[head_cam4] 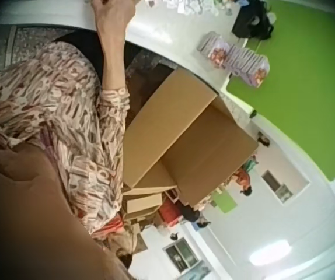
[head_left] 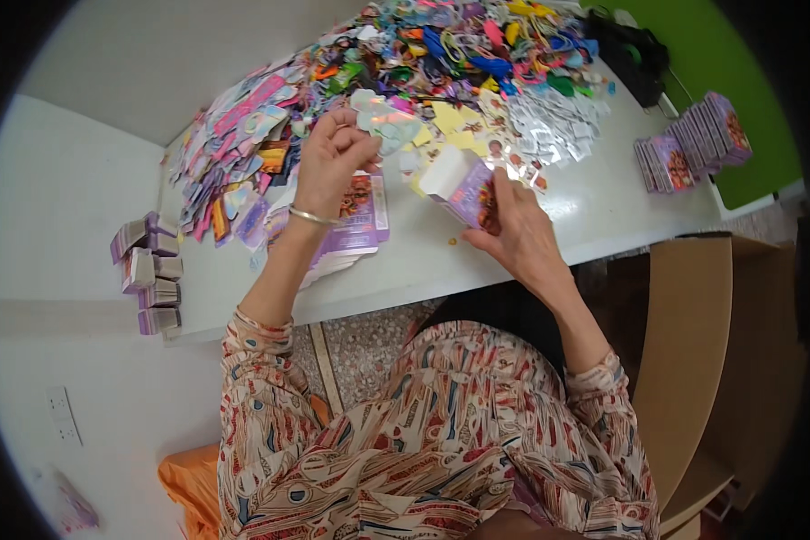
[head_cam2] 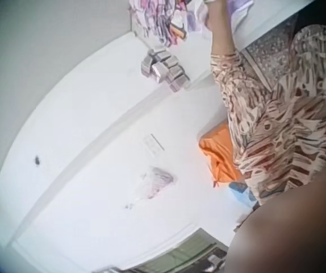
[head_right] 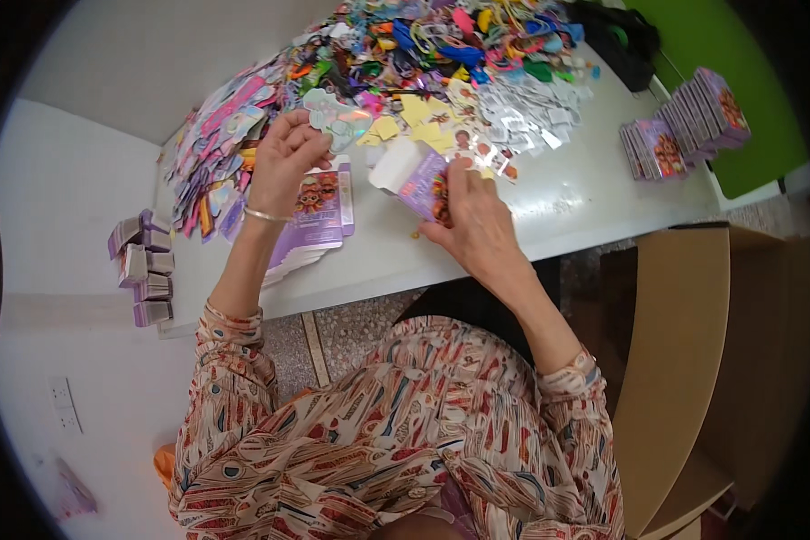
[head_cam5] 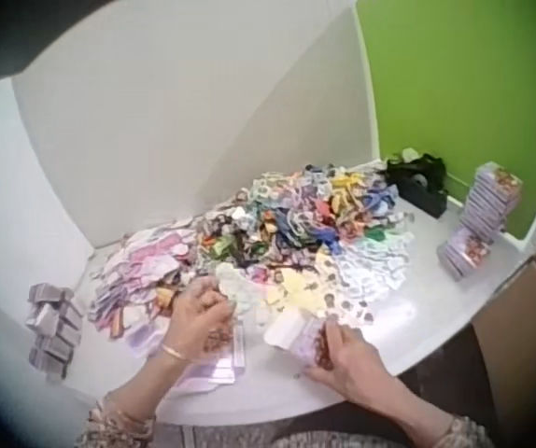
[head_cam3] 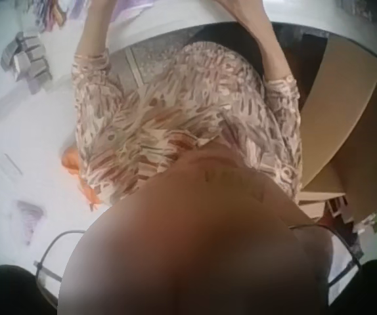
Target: Assembling and packing small toys and cards into individual display boxes.
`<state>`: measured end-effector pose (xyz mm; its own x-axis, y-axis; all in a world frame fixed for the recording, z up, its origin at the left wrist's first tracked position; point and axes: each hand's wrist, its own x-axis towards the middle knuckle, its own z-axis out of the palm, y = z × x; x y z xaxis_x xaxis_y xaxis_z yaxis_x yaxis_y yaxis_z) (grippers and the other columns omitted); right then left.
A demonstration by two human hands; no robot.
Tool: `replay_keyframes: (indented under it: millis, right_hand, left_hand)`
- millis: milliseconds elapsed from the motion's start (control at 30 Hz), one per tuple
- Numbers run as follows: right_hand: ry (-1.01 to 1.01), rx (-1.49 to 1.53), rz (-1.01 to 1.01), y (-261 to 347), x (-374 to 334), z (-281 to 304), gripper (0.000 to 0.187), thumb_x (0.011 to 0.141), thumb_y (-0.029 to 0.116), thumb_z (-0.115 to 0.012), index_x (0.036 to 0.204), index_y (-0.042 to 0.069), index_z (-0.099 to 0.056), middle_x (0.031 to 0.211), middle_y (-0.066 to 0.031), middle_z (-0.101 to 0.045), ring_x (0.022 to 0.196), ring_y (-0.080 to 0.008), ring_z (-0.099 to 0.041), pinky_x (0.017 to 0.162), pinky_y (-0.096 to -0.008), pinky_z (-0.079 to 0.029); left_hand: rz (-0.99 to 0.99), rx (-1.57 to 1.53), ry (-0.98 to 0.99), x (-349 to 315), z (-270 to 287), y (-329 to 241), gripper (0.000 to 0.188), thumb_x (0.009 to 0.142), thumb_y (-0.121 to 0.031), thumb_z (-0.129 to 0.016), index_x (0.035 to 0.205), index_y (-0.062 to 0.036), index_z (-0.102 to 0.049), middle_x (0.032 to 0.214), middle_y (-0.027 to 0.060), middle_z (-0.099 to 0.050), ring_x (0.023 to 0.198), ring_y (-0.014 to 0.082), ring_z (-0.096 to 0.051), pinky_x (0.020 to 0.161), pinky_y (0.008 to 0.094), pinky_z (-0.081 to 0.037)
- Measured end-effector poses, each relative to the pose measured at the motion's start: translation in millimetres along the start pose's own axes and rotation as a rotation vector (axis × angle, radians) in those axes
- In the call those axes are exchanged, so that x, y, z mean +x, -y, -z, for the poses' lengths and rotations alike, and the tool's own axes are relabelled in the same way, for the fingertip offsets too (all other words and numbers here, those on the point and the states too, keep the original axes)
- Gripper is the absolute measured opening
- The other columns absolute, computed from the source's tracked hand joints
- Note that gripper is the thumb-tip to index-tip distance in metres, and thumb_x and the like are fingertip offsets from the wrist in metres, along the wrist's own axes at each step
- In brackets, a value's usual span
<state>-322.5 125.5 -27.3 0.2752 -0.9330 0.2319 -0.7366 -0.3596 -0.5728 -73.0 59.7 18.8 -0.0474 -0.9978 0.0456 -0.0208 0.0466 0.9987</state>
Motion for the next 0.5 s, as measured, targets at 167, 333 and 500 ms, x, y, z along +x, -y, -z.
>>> replay_keyframes:
  millis: [167, 333, 500]
  right_hand:
    - [-0.033, -0.054, 0.01, 3.3, 1.8, -12.3, 0.092, 0.068, 0.025, -0.082, 0.135, -0.009, -0.029, 0.102, -0.023, -0.055, 0.094, -0.0384, -0.056, 0.077, -0.0437, -0.049]
    - [-0.027, -0.083, -0.067, 9.4, 0.6, -11.7, 0.094, 0.066, 0.025, -0.083, 0.135, -0.01, -0.03, 0.103, -0.0217, -0.055, 0.093, -0.0374, -0.055, 0.075, -0.0425, -0.05]
    - [-0.042, -0.128, -0.085, 12.1, -3.2, -15.7, 0.095, 0.064, 0.024, -0.083, 0.136, -0.009, -0.03, 0.102, -0.0206, -0.056, 0.091, -0.0355, -0.055, 0.075, -0.041, -0.05]
  left_hand:
    - [-0.195, 0.154, 0.082, -21.2, -34.3, 9.4, 0.062, 0.085, -0.002, -0.066, 0.139, -0.0045, -0.035, 0.08, 0.0025, -0.063, 0.07, 0.0089, -0.06, 0.064, 0.0204, -0.049]
    - [-0.524, 0.713, -0.151, -37.0, -52.2, 27.6, 0.048, 0.077, -0.005, -0.068, 0.123, -0.0111, -0.056, 0.077, 0.0026, -0.066, 0.077, 0.0218, -0.058, 0.071, 0.0357, -0.045]
    - [-0.61, 0.863, -0.146, -43.0, -56.7, 40.0, 0.042, 0.077, -0.008, -0.069, 0.118, -0.0082, -0.059, 0.082, -0.0001, -0.066, 0.086, 0.0217, -0.056, 0.078, 0.0376, -0.04]
